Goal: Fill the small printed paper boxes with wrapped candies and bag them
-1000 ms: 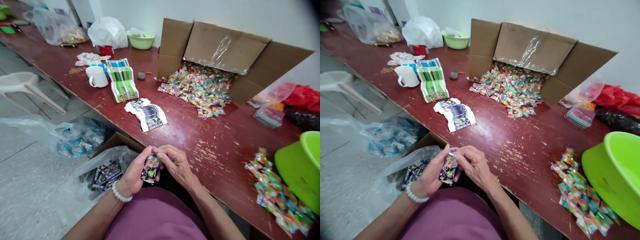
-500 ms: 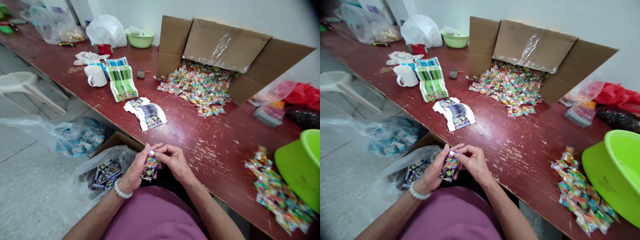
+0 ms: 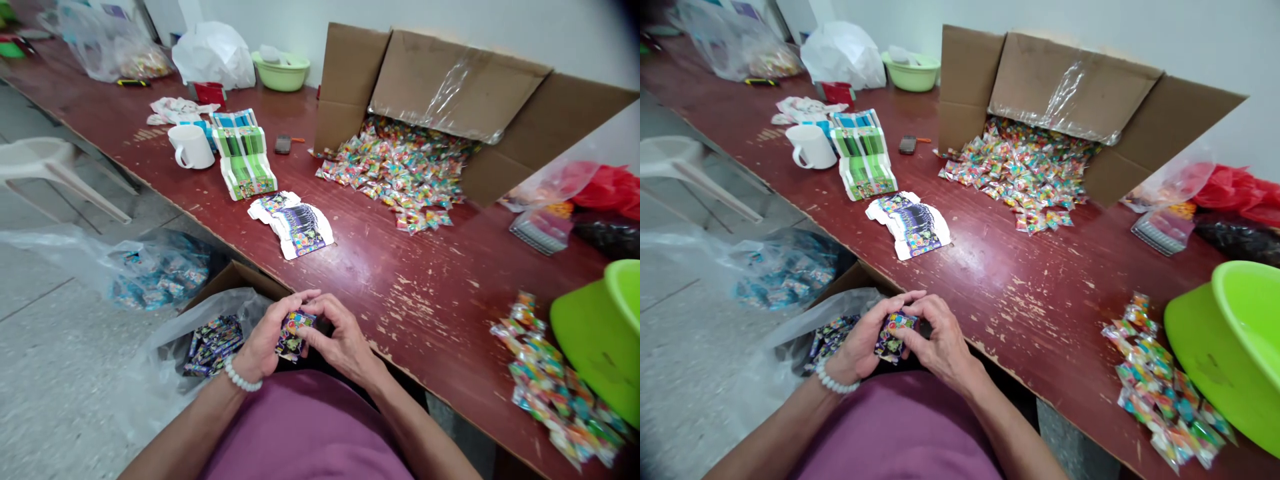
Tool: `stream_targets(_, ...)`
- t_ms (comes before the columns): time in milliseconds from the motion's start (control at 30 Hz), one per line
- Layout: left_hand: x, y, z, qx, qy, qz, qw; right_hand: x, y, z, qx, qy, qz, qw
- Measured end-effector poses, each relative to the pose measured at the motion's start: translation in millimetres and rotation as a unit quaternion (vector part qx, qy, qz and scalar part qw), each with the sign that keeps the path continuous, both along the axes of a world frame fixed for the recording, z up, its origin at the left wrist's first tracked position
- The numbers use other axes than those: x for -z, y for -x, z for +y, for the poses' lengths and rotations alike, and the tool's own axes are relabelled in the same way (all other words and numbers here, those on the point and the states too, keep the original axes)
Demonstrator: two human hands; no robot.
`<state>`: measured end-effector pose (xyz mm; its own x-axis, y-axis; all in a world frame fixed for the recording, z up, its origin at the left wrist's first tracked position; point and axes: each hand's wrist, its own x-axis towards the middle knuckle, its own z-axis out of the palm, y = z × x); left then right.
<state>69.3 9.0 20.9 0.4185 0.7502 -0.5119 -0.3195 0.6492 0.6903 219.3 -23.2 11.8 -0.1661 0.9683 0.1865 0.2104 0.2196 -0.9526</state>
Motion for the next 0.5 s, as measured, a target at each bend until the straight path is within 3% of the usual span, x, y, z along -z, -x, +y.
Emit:
stream_targets(100,10.4,17,-2,-0.013,-0.056,0.070,0.996,3.2,-5,17,-0.013,0.018,-0.028,0.999)
stream_targets(200,24.4,59,-2,-0.038,-0.145,0.263,0.953,4.7,-22,58,0.088,0.038,-0.068,0.993)
stream_targets(233,29.5,76,-2,-0.038,-0.179,0.344,0.921,6.0,-29,75,0.136,0.030,-0.088,0.986)
stream_targets(300,38.1,106,-1,0.006,-0.246,0.507,0.826,10.5,-41,107,0.205,0.024,-0.157,0.966)
stream_targets(367,41.8,120,4,0.017,-0.319,0.589,0.742,16.7,-45,132,0.228,0.011,-0.230,0.946)
stream_targets(433,38.6,113,13,-0.002,-0.399,0.617,0.678,23.1,-43,146,0.242,0.010,-0.295,0.924)
stream_targets(500,30.6,89,31,-0.024,-0.472,0.622,0.625,27.8,-36,150,0.256,0.023,-0.349,0.901)
